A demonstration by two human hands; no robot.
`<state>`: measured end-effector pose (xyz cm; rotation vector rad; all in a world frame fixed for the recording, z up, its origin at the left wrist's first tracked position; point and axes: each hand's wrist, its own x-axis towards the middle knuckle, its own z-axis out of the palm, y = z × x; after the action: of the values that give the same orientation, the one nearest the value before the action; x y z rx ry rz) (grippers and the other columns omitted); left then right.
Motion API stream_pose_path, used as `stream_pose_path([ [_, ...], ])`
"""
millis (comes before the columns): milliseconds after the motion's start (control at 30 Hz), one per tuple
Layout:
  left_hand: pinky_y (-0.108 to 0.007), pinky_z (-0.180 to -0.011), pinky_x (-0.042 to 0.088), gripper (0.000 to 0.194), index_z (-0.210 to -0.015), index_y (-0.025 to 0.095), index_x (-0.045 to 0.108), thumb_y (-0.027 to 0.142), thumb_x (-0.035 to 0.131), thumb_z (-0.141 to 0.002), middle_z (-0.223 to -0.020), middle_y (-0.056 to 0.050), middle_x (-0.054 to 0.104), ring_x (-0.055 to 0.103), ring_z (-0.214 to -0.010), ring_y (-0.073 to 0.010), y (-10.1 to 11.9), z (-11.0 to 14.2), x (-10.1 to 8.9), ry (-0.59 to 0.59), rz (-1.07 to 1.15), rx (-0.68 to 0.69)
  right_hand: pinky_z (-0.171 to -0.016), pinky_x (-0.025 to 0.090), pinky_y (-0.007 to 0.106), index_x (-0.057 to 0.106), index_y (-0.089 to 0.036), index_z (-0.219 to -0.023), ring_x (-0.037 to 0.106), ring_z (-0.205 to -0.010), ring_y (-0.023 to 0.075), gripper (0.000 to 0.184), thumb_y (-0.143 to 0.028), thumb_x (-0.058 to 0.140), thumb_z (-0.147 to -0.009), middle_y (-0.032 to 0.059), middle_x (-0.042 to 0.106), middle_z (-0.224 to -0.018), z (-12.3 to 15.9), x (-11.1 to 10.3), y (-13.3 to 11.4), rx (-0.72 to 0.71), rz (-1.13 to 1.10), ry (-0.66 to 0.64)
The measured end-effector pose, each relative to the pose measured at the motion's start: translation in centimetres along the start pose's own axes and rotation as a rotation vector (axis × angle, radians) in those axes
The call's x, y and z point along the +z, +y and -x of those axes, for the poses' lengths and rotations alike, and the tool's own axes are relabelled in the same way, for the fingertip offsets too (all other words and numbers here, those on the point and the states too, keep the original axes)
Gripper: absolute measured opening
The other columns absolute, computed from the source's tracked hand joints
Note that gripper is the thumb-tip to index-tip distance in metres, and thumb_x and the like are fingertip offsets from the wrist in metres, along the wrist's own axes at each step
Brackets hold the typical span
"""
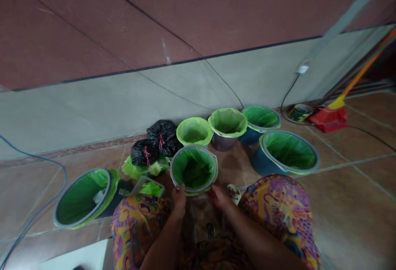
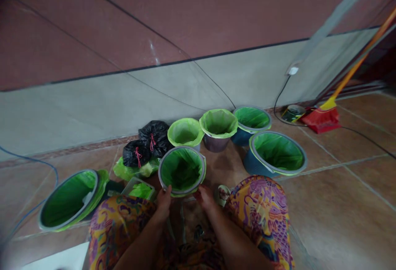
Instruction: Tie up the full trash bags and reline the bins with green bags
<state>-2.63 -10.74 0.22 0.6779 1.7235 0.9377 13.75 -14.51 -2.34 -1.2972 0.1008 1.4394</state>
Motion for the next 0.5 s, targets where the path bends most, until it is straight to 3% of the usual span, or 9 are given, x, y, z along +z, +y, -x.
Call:
stream_pose_path([
  [100,-0.029,-0.063,0.053,0.029,-0.077,0.014,0.064,0.042,0.07,-0.071,-0.07,-0.004,0.067,0.066,-0.068,-0.0177,-0.3,0.2,0.1,0.009,0.054,-0.048,-0.058,0.047,0.024,0.057,-0.019,-0.071,0.06,-0.056,0.0138,0.008,-0.025,0.059,-0.077,-0.0001,0.063,-0.06,0.0,0.1,-0.9,0.059,-0.034,0.049],
  [233,-0.028,-0.063,0.052,0.024,-0.083,0.016,0.062,0.025,0.07,-0.062,-0.072,0.0,0.066,0.064,-0.065,-0.0159,-1.1,1.5,0.9,-0.069,0.223,-0.101,-0.061,0.049,0.025,0.06,-0.021,-0.078,0.064,-0.062,0.0144,0.021,-0.038,0.051,-0.086,0.0009,0.067,-0.067,-0.8,0.2,-2.9,0.038,-0.061,0.11],
  [333,-0.028,-0.065,0.052,0.029,-0.082,0.016,0.063,0.017,0.07,-0.054,-0.071,0.0,0.067,0.065,-0.068,-0.0167,-1.2,2.0,1.3,-0.129,0.204,-0.067,-0.06,0.048,0.024,0.059,-0.021,-0.078,0.063,-0.062,0.0137,0.016,-0.037,0.058,-0.083,-0.0005,0.067,-0.067,-1.4,0.2,-3.3,0.024,-0.025,0.113],
  [500,-0.029,-0.067,0.052,0.027,-0.077,0.016,0.064,0.024,0.073,-0.052,-0.07,-0.001,0.067,0.065,-0.071,-0.0178,-1.1,1.6,1.2,-0.143,0.146,-0.024,-0.057,0.048,0.025,0.058,-0.021,-0.078,0.062,-0.059,0.0136,0.007,-0.028,0.06,-0.079,-0.0013,0.066,-0.065,-1.9,0.0,-2.4,0.008,-0.011,0.116],
])
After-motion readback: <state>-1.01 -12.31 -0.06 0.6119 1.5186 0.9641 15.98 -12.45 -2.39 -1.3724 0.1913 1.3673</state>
